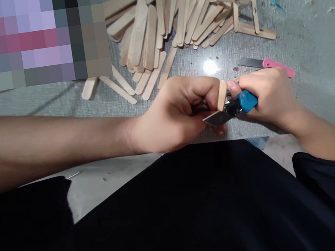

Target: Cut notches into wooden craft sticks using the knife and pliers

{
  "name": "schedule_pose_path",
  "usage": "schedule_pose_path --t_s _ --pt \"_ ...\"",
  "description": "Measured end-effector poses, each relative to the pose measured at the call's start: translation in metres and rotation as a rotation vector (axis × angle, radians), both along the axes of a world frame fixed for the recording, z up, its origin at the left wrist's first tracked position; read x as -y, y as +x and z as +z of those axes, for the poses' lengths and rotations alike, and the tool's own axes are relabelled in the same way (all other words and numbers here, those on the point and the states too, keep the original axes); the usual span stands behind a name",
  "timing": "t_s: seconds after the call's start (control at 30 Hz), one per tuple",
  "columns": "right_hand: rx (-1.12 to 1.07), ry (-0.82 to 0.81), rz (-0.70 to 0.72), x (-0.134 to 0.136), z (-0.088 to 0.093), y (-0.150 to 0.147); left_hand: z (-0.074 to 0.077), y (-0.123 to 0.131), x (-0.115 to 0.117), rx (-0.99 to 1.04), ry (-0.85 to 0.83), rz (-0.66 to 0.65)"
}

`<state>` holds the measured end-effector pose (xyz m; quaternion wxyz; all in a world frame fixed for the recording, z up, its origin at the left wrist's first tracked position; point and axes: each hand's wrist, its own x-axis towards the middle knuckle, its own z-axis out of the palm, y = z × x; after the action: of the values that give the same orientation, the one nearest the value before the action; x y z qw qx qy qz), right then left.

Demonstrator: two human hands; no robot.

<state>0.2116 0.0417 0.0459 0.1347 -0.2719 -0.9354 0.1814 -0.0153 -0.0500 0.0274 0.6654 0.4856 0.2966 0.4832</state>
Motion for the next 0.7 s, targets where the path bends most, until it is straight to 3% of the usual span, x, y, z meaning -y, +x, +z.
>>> schedule_pose_path --t_s 0.3,0.53,0.7 --pt "-0.044 0.035 -0.012 0.003 0.0 -0.004 -0.01 0.003 -0.005 -0.036 0.134 0.092" --pt "-0.147 0.01 0.032 0.006 0.004 -0.009 -0.004 0.006 0.002 0.217 -0.063 0.009" --pt "-0.024 0.067 -0.035 -0.001 0.003 -0.002 -0.004 0.005 0.002 0.284 -0.126 -0.047"
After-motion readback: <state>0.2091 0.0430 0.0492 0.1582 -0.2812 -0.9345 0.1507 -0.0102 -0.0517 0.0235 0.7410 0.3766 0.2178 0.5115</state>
